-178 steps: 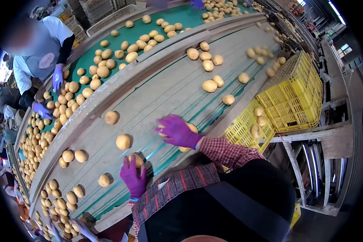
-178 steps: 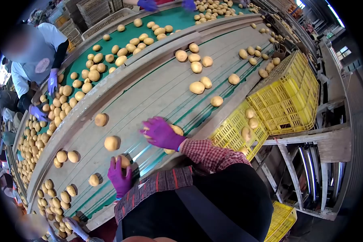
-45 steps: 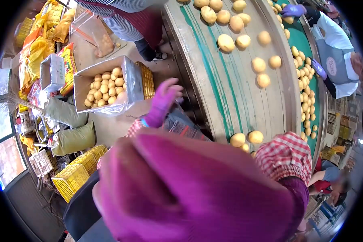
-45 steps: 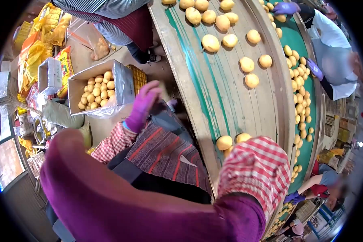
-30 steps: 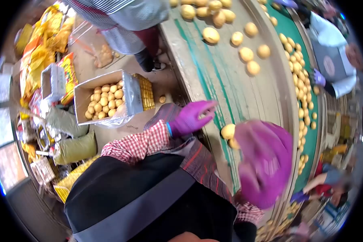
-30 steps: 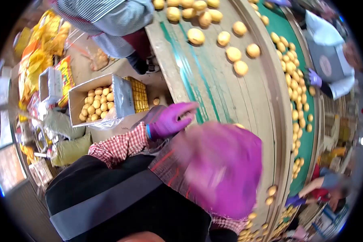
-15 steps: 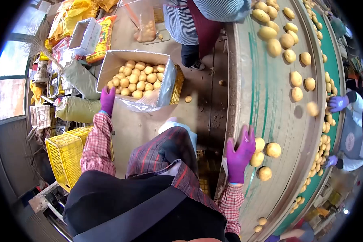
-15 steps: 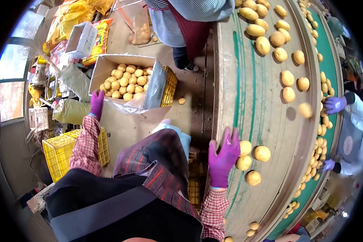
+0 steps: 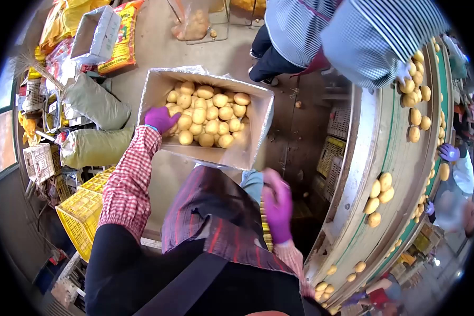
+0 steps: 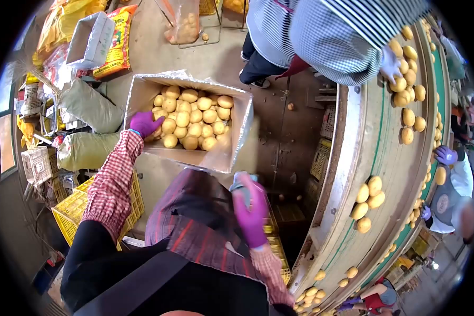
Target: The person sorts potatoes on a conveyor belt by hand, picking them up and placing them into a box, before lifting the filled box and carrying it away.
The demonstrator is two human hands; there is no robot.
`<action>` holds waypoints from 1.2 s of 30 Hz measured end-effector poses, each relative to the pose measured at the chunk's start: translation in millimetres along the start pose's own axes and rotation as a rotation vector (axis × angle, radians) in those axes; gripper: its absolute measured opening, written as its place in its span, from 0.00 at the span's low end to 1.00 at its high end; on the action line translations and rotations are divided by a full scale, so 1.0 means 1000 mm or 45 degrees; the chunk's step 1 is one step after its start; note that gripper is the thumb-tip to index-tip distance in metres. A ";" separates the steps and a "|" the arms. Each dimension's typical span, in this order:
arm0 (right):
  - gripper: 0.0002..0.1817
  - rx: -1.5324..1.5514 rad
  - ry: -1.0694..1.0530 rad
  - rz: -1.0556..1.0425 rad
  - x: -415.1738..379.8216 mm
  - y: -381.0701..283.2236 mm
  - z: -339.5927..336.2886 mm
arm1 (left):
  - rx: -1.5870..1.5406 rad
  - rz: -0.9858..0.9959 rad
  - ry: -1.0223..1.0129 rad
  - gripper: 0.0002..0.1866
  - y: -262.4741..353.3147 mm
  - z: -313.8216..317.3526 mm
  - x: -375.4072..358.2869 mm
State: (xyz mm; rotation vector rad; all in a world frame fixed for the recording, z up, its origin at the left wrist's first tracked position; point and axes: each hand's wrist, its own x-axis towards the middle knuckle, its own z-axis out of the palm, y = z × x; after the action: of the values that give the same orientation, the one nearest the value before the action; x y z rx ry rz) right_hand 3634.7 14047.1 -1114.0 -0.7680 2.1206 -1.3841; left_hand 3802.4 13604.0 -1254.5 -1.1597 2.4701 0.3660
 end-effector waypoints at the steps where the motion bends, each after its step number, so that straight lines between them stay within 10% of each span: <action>1: 0.28 0.347 -0.185 0.136 0.014 0.001 0.046 | -0.141 0.051 -0.002 0.40 -0.005 0.003 -0.003; 5: 0.36 1.401 -0.490 1.253 0.088 -0.001 0.201 | -0.560 -0.022 -0.077 0.42 -0.022 0.017 0.005; 7: 0.37 1.579 -0.386 1.458 0.116 -0.001 0.245 | -1.463 -0.041 -0.303 0.46 -0.015 0.021 0.000; 12: 0.36 1.693 0.033 1.765 0.148 0.015 0.271 | -1.584 -0.161 -0.459 0.43 0.013 0.034 0.007; 16: 0.33 2.273 0.036 1.685 0.155 0.080 0.258 | -1.938 -0.293 -0.654 0.38 0.050 -0.060 -0.015; 21: 0.37 2.486 0.190 1.551 0.155 0.084 0.244 | -2.091 -0.369 -0.945 0.33 0.019 -0.006 -0.006; 22: 0.37 2.549 0.212 1.603 0.152 0.081 0.238 | -2.330 -0.177 -0.883 0.33 0.008 -0.006 -0.018; 24: 0.38 2.631 0.210 1.505 0.144 0.078 0.230 | -1.608 0.029 -0.396 0.37 -0.016 -0.001 -0.028; 26: 0.35 2.015 0.447 1.220 0.144 0.055 0.224 | -0.863 0.211 0.054 0.43 -0.030 0.003 -0.039; 29: 0.26 1.086 0.389 0.999 0.151 0.046 0.214 | 0.174 0.486 -0.041 0.50 -0.016 0.001 -0.063; 32: 0.16 -0.057 -0.011 0.057 0.145 0.048 0.235 | 0.117 0.376 -0.354 0.49 -0.007 0.012 -0.038; 36: 0.17 -0.623 -0.692 -0.584 0.145 0.034 0.259 | 0.212 0.458 -0.323 0.38 0.001 0.016 -0.021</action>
State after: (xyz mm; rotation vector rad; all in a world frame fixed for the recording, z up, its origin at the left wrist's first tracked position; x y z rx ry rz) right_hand 3696.4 13790.7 -1254.3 -1.6900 1.9046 -0.7001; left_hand 3817.3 13625.1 -1259.9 -0.5616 2.4208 0.3714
